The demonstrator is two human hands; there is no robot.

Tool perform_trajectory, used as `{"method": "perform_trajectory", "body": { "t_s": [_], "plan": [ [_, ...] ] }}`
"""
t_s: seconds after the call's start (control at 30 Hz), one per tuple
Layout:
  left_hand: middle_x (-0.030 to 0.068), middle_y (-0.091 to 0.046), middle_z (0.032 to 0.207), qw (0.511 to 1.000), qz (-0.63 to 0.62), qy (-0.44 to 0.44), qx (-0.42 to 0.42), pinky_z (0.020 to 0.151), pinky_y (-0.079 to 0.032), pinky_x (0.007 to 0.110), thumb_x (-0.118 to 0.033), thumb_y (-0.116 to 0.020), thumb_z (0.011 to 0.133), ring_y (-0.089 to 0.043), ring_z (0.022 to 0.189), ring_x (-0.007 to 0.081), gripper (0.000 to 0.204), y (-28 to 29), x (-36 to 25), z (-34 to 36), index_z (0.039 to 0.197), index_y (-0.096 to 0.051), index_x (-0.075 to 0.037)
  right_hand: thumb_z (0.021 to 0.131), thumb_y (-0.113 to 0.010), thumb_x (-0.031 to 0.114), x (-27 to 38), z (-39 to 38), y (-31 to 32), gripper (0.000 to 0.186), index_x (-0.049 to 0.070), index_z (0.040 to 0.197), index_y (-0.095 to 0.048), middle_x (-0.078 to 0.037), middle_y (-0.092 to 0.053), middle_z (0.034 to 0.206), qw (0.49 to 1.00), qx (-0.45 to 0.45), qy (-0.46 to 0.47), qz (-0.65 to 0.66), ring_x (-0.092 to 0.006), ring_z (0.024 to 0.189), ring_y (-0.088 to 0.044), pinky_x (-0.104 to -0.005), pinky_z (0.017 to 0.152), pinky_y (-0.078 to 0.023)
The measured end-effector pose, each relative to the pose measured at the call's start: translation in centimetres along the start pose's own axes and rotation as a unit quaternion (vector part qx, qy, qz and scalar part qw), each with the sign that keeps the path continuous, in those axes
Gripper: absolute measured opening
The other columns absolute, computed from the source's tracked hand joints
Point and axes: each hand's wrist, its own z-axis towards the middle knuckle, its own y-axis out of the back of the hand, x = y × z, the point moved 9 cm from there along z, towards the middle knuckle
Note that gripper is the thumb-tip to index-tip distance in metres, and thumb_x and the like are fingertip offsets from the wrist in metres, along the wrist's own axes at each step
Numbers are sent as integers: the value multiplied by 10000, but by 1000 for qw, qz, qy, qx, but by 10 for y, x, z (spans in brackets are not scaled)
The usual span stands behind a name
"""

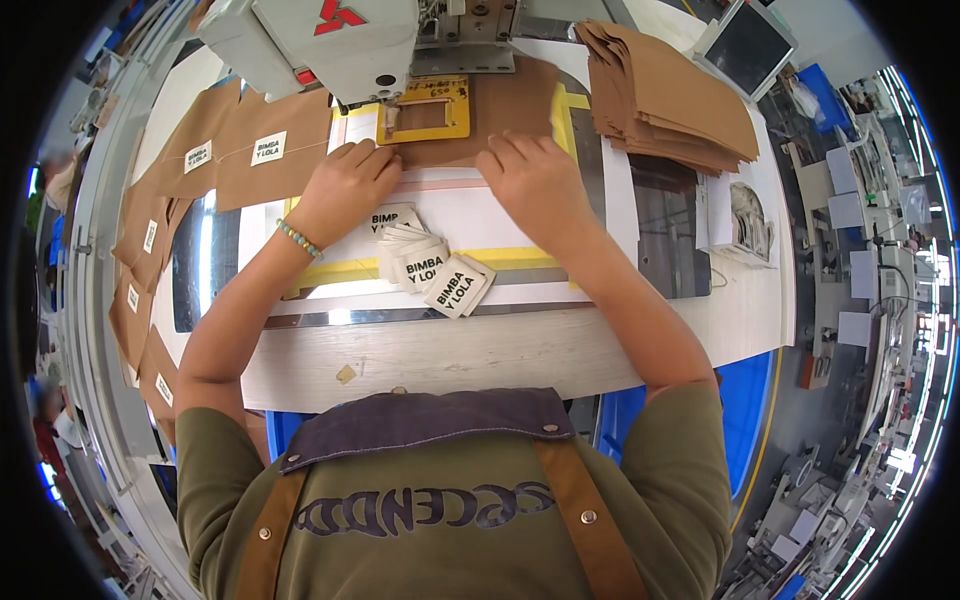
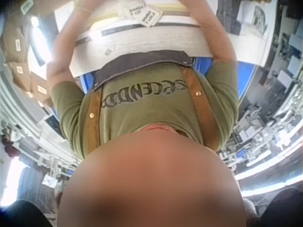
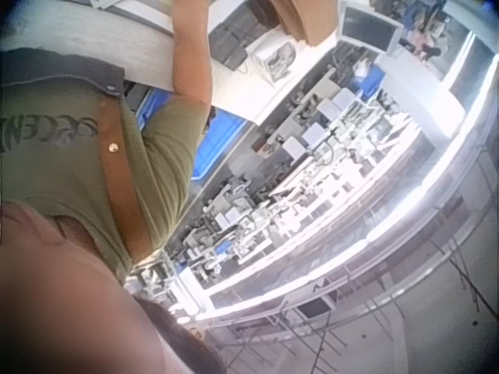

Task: The recorder is sewing branding labels onto leather or fabric pieces using an industrial sewing machine.

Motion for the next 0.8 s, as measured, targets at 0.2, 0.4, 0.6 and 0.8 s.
{"method": "perform_trajectory", "body": {
  "t_s": [0.2, 0.4, 0.6, 0.8],
  "plan": [
    [60, -720, 1129, 991, 58, 76, 95, 964, -579, 367, -74, -707, 833, -670, 1061, 227, 272, 2, 22, -21, 1099, -733, -22, 908, -727, 123, -16, -9, -19, 247, 42, 1140, -742, -87, -777, 1271, 995, 31, -47, 88, -286, 1228, -709, -422, 1055, -556],
    [107, -653, 1507, 981, -71, 172, 61, 1147, -514, 438, -86, -702, 938, -588, 1382, 323, 509, 16, 32, -53, 1440, -659, -11, 1069, -664, 290, -28, -29, -23, 477, 19, 1462, -649, -117, -605, 1579, 970, 120, -100, 186, -332, 1496, -507, -493, 1234, -408],
    [84, -543, 1661, 952, -202, 208, 93, 1285, -354, 493, -204, -690, 1042, -439, 1552, 363, 523, 18, 19, -69, 1530, -594, -41, 1122, -566, 446, -21, -48, -32, 640, 37, 1611, -510, -86, -413, 1754, 963, 185, -77, 177, -333, 1626, -341, -561, 1338, -230],
    [97, -617, 1582, 951, -214, 212, 69, 1257, -401, 486, -156, -733, 1005, -470, 1533, 366, 551, 25, 22, -81, 1532, -600, -66, 1122, -560, 447, -21, -49, -27, 642, 45, 1619, -501, -93, -421, 1749, 959, 152, -97, 219, -343, 1632, -328, -565, 1342, -217]
  ]
}}
